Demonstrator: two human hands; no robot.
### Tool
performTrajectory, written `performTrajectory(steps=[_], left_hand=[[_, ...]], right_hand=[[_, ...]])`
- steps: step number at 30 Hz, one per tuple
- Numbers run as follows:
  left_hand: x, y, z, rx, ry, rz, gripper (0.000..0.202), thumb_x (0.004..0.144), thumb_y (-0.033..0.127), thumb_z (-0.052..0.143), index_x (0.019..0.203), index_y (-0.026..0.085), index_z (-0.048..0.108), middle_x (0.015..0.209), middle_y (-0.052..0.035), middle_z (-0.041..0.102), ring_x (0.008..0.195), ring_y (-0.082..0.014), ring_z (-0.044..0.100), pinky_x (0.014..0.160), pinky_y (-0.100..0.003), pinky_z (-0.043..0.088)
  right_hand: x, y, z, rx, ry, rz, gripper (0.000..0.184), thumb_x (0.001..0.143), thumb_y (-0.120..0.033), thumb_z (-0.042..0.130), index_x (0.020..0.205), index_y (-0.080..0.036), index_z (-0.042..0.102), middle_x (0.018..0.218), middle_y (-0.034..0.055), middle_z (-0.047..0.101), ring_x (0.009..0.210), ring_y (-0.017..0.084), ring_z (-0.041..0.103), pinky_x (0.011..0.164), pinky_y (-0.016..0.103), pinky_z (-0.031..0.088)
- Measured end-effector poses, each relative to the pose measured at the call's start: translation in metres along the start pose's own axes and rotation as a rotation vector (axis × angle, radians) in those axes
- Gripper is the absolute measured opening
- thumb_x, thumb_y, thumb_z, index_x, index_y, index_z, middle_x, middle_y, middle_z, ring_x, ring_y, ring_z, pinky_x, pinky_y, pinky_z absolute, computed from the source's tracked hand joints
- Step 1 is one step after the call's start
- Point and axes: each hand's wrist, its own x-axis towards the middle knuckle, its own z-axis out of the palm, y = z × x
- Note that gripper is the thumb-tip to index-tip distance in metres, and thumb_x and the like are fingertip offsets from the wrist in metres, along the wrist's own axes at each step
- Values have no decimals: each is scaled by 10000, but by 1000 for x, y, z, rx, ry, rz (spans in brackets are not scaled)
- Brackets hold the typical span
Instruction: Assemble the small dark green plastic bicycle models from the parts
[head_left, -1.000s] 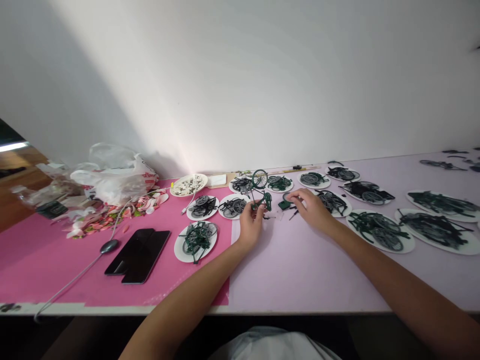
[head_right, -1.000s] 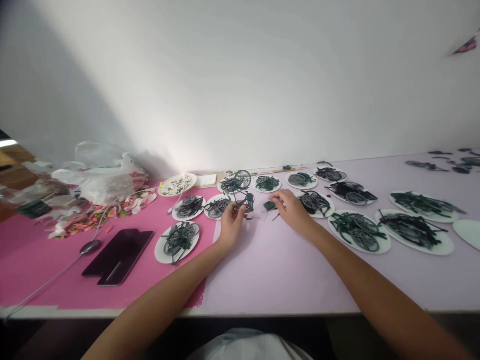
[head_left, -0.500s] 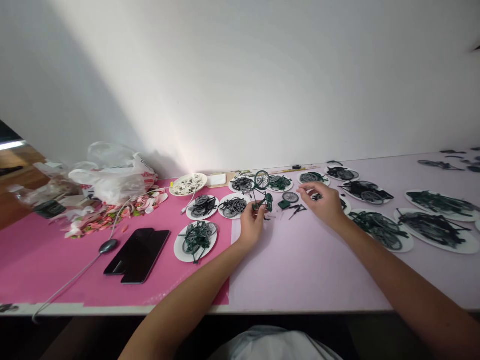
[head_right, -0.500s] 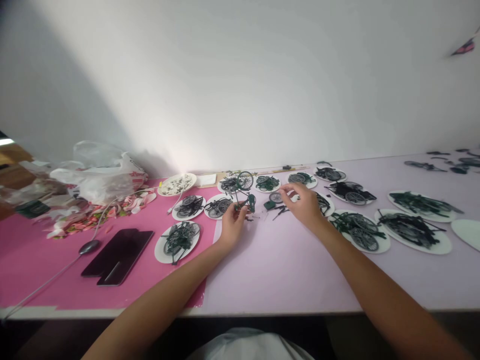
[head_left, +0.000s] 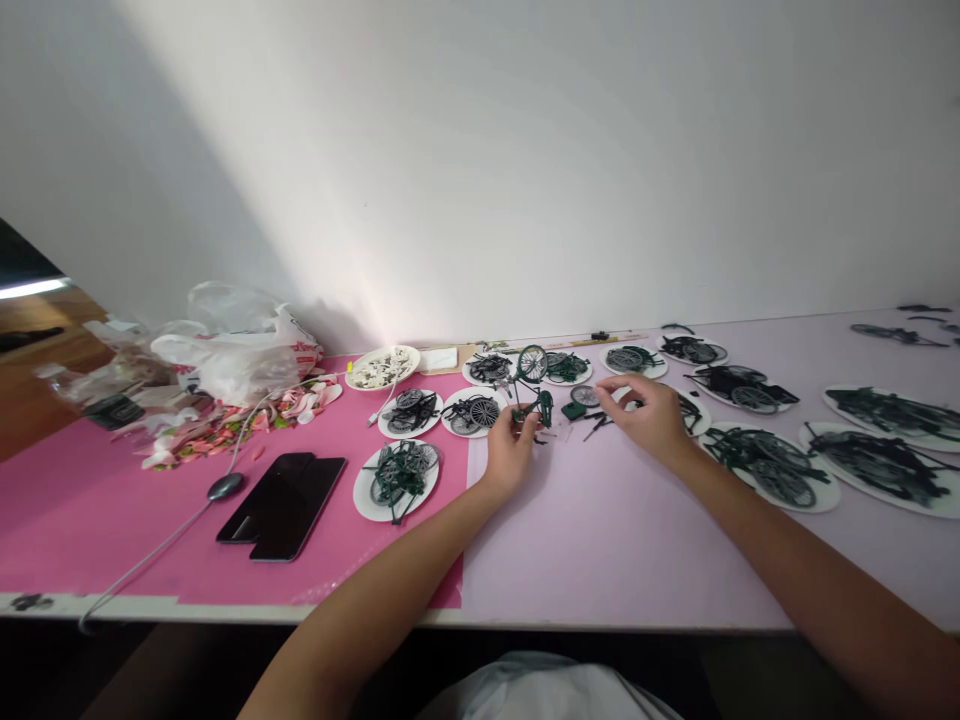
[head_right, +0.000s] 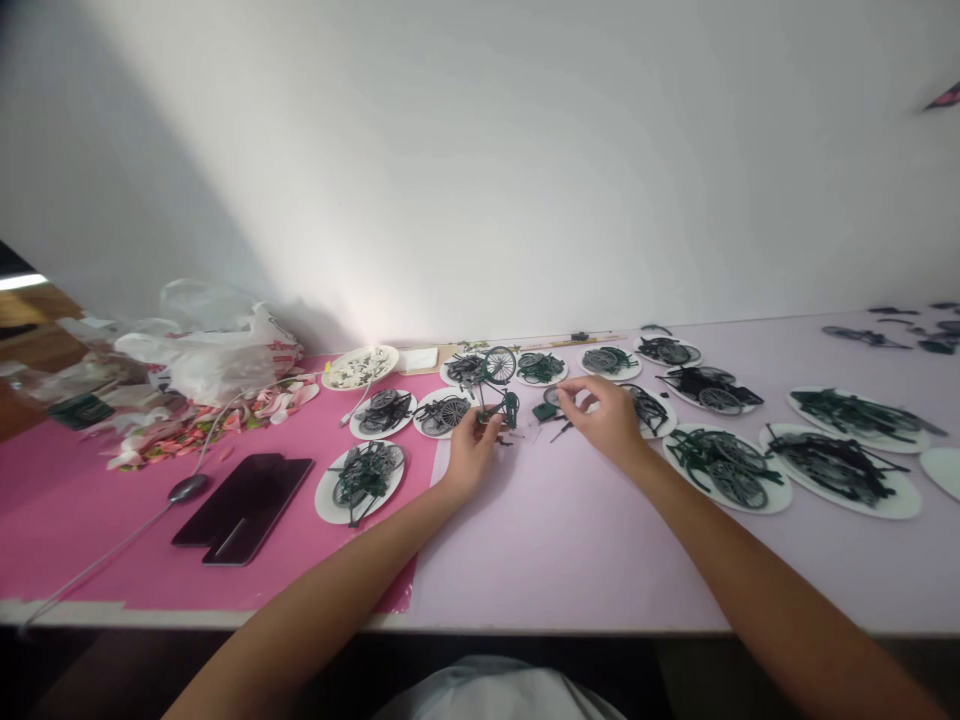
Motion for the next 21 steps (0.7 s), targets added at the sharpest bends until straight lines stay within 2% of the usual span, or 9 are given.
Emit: performTrajectory(steps=[5,8,14,21], left_hand=[[1,-3,1,-4,5,-12,381,902,483,707,1074,148,654,1030,-124,754,867,-203,742,760,-300,575],[1,-3,2,-9,1,-23,381,900,485,706,1060,144,647,1025,-125,750,862,-204,744,751,-301,579],[1,1,0,-36,-25,-25,400,879,506,723,1024,141,648,1012,-130,751,845,-214,749,749,-318,594],[3,-2,-2,-189,-48,-59,486,772,529,822,1014,149,638,1047,-127,755,884,-218,748,800,-337,597]], right_hand=[[-12,-5,14,84,-110,41,154,880,-360,701,905,-228,776,889,53,803,616,184,692,591,321,593],[-19,-9,20,178,-193,80,168,888,-373,704,912,-227,783,899,55,803,724,211,729,643,330,606],[-26,-25,26,296,-350,-12,184,916,-419,710,916,-260,803,898,70,780,835,235,697,678,350,579],[-30,-30,27,277,-472,-16,234,950,-451,668,996,-281,822,867,61,706,740,193,614,612,315,501]])
